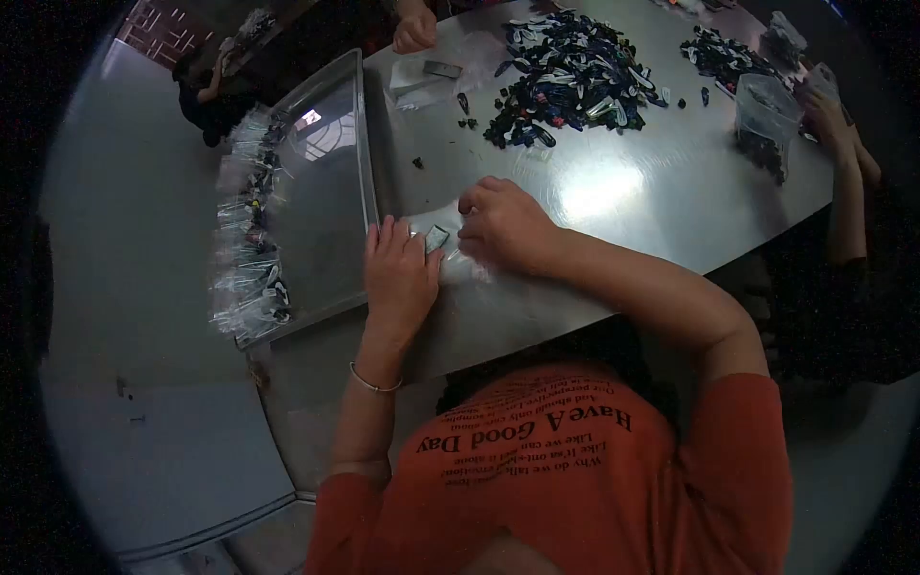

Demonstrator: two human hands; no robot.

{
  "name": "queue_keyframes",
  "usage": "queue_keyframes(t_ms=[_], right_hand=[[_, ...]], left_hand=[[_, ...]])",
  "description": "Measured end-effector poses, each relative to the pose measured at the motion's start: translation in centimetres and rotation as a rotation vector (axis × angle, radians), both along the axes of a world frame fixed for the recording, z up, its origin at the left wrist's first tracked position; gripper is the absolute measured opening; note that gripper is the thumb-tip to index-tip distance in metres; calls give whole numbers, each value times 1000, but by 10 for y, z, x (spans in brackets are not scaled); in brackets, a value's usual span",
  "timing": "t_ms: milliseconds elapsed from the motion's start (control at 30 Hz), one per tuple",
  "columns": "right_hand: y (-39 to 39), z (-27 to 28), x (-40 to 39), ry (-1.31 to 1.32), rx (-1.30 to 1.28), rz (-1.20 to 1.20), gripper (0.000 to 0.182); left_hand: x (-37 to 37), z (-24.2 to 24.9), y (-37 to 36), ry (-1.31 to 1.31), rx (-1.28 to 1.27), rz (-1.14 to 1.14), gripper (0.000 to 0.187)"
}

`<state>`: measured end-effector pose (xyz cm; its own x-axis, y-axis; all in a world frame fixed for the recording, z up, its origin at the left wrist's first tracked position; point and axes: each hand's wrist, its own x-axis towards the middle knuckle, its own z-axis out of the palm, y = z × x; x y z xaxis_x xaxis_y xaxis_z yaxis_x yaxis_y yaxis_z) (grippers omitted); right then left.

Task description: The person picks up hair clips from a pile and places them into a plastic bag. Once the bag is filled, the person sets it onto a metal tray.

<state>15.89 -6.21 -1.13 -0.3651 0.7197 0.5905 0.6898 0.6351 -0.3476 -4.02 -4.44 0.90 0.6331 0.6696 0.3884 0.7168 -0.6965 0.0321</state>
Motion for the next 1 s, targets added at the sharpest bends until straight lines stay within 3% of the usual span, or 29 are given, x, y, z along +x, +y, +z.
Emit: queue_keyframes(t_ms=[200, 333, 400, 467, 533, 567, 633, 667, 733, 767, 833, 900, 967, 1000], right_hand=[[2, 22, 16, 181, -12, -16, 5], [5, 48, 56, 188, -37, -229, 8], [3, 58, 69, 630, -424, -153, 10], [8, 55, 75, 888, -569, -120, 11], [16, 53, 75, 1031, -634, -5, 13], [19, 50, 74, 1081, -689, 53, 14], [28, 38, 71, 1203, -791, 194, 22], [31, 28, 70, 1246, -830, 210, 21], [30, 21, 68, 1283, -881, 210, 23], [25, 19, 71, 1303, -913, 163, 26], [19, 28, 67, 1439, -903, 64, 38], [11, 44, 79, 1454, -1006, 193, 45], [17, 37, 81, 1428, -920, 170, 42], [17, 37, 83, 1190, -891, 101, 38]], left_hand=[[-2, 2, -3, -31, 55, 35, 29], [1, 5, -4, 93, -1, 45, 38], [11, 13, -4, 20, -8, 13, 43], [24, 25, -3, -51, -18, -12, 48], [44, 39, 1, -338, -217, -51, 54], [56, 37, 8, -337, -211, -57, 54], [77, 31, 17, -1006, -740, -76, 46], [79, 31, 19, -1000, -738, -76, 46], [84, 35, 23, -1487, -1318, -187, 31], [85, 32, 25, -1471, -1318, -197, 31], [84, 17, 26, -1430, -1169, -138, 12], [87, 9, 28, -1463, -1163, -121, 11], [88, 0, 27, -1515, -1211, -121, 11], [91, 1, 22, -1547, -1214, -118, 13]])
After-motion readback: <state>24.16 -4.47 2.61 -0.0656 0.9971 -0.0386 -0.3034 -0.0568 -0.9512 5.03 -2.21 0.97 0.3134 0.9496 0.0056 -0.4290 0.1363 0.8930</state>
